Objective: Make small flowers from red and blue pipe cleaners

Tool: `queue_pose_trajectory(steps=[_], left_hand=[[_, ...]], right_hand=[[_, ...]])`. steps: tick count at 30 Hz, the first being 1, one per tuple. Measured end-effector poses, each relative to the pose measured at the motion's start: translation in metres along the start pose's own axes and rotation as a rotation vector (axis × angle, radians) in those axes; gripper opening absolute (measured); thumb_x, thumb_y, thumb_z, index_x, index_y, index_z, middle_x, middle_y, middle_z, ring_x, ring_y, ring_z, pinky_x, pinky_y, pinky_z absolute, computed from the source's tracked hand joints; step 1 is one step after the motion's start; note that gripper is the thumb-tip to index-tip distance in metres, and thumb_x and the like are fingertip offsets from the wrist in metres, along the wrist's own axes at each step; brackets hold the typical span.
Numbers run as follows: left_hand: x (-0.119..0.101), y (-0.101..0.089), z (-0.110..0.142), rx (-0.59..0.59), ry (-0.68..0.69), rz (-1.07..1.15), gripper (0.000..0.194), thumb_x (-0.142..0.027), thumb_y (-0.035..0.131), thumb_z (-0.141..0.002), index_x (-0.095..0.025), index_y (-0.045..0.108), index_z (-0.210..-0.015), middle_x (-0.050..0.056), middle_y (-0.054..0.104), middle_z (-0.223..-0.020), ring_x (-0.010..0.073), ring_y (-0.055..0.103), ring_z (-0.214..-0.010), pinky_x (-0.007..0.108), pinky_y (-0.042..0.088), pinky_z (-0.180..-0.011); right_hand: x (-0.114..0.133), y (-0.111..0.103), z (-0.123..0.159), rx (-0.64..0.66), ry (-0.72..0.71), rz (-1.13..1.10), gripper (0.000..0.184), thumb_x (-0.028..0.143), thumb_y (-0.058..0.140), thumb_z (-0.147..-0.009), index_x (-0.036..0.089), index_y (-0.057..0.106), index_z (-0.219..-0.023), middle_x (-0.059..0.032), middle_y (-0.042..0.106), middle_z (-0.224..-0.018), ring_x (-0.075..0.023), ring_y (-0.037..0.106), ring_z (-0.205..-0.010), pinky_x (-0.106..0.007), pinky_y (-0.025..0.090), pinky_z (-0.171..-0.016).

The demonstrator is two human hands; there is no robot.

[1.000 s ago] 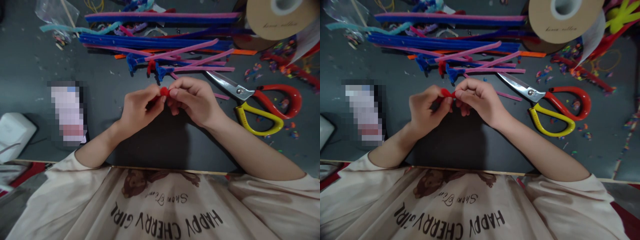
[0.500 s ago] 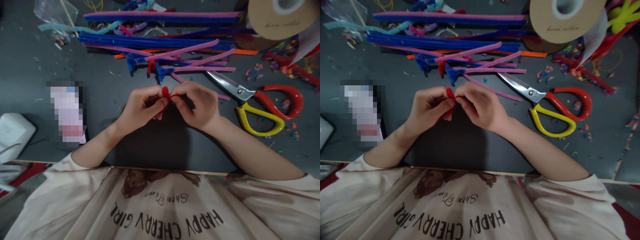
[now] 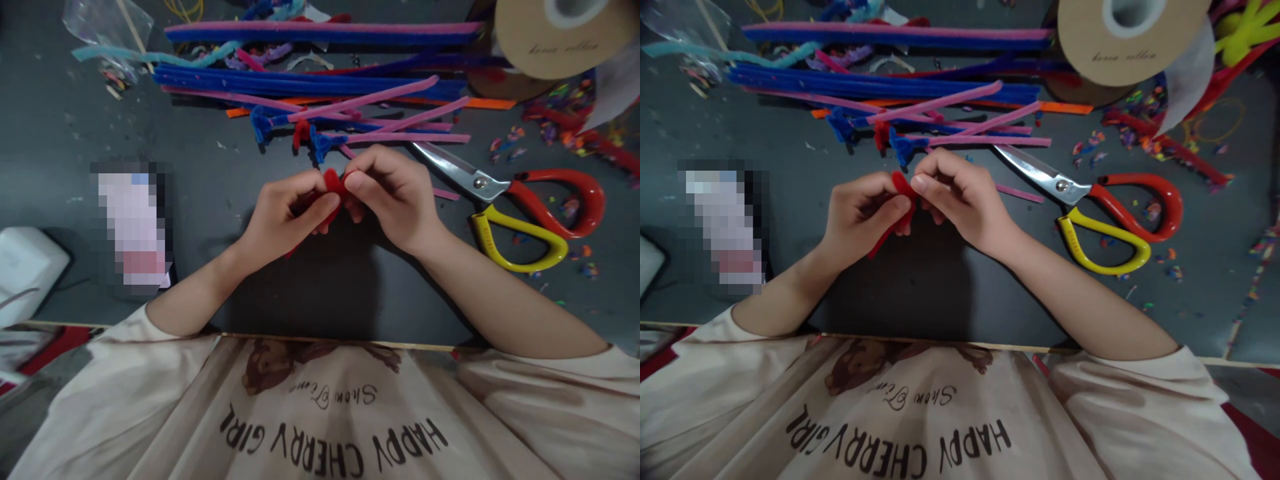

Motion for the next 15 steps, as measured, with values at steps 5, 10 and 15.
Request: queue_pose_trajectory(steps=[5, 10, 15], left_hand=[[0.0033, -0.0027, 0.0003, -0.131, 0.053, 0.012, 0.029, -0.037, 0.052, -0.087, -0.017, 0.052, -0.067, -0.005, 0.055, -0.055, 0.0011, 0.050, -0.044, 0.013, 0.038, -0.042], [0.0084, -0.0021, -0.0002, -0.139, 0.106, -0.048, 0.028, -0.040, 0.051, -0.087, -0.018, 0.052, -0.070, -0.006, 0.052, -0.051, 0.0016, 0.050, -0.042, 0.014, 0.034, -0.040], [0.0093, -0.0023, 0.0015, -0.148, 0.103, -0.101, 0.029, -0.039, 0.050, -0.088, -0.018, 0.051, -0.068, -0.006, 0.045, -0.048, 0.0015, 0.042, -0.040, 0.017, 0.030, -0.039]], right_hand=[[-0.0018, -0.0006, 0.0002, -0.044, 0.009, -0.049, 0.025, 0.042, 0.053, -0.087, 0.019, 0.053, -0.076, 0.0067, 0.053, -0.060, -0.0009, 0.048, -0.046, -0.015, 0.037, -0.043], [0.0027, 0.0019, -0.0005, 0.044, 0.003, -0.025, 0.029, 0.043, 0.057, -0.084, 0.017, 0.052, -0.072, 0.0061, 0.054, -0.060, -0.0010, 0.049, -0.047, -0.015, 0.039, -0.045], [0.0025, 0.0013, 0.0000, 0.086, 0.020, -0.004, 0.032, 0.043, 0.055, -0.086, 0.017, 0.050, -0.068, 0.0061, 0.053, -0.057, -0.0007, 0.045, -0.044, -0.015, 0.035, -0.041]])
Point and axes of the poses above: each hand's wrist, its own z-axis away from the middle knuckle, its own y-axis out of the palm, x = y × z, the point moved 2 cm from there along -z, towards the middle knuckle
